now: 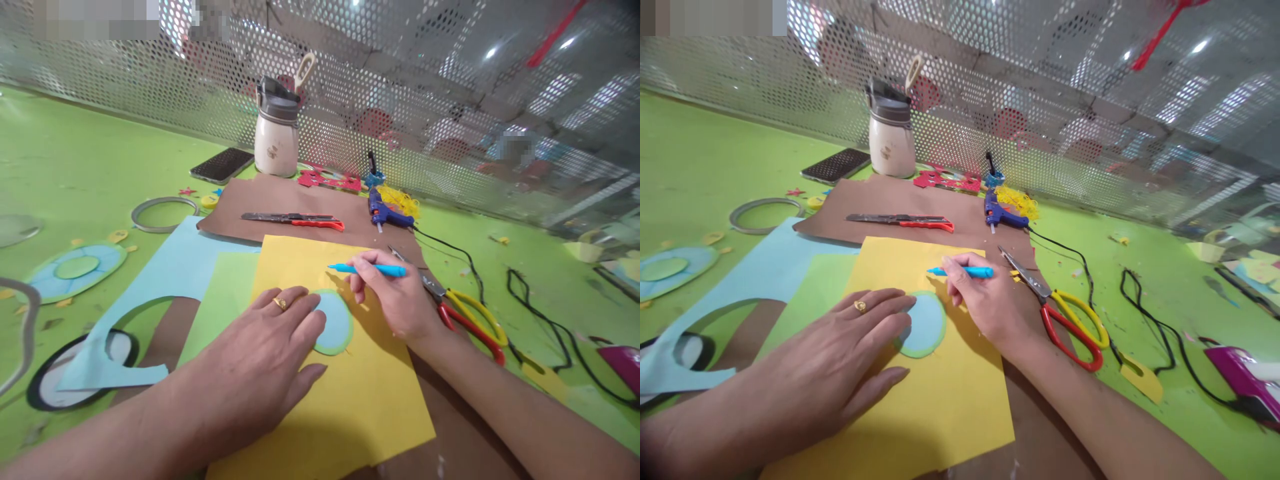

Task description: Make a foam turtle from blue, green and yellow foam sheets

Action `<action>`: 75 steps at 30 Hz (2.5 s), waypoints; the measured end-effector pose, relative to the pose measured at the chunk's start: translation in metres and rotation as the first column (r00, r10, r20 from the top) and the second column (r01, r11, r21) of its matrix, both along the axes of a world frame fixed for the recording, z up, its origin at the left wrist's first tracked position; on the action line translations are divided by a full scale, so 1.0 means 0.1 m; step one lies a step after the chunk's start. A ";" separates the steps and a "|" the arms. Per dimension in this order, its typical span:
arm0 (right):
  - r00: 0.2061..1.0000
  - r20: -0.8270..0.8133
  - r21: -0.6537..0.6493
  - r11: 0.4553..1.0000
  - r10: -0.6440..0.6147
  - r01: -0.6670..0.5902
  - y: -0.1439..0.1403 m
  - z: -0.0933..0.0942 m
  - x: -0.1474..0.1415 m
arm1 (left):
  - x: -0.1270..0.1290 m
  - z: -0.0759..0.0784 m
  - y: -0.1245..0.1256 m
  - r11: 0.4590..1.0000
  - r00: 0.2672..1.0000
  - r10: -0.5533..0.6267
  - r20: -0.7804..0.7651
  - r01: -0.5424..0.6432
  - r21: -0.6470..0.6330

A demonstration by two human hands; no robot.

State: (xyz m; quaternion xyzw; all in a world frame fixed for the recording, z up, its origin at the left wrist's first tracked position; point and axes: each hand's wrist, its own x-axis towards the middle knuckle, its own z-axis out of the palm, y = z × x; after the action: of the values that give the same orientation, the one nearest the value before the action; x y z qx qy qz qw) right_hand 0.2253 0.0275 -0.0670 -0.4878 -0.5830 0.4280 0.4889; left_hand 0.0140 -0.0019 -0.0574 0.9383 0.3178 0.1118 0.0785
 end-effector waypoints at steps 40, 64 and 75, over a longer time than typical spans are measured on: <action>0.936 0.350 0.030 0.999 -0.040 0.031 -0.03 0.09 -0.08 | 0.00 0.00 -0.02 1.000 1.000 0.010 0.003 -0.010 -0.005; 0.945 0.327 0.020 1.000 -0.018 0.012 -0.04 0.08 -0.06 | 0.00 -0.01 -0.03 0.999 1.000 0.006 -0.021 -0.007 -0.037; 0.955 0.294 0.018 1.000 -0.021 0.017 -0.03 0.06 -0.06 | 0.00 -0.02 -0.03 0.999 1.000 0.005 -0.019 -0.006 -0.031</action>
State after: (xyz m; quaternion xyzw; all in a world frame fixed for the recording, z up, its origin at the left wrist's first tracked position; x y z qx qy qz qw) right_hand 0.2190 0.0246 -0.0611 -0.5478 -0.6479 0.3415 0.4044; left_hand 0.0138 -0.0050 -0.0590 0.9370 0.3229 0.0982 0.0899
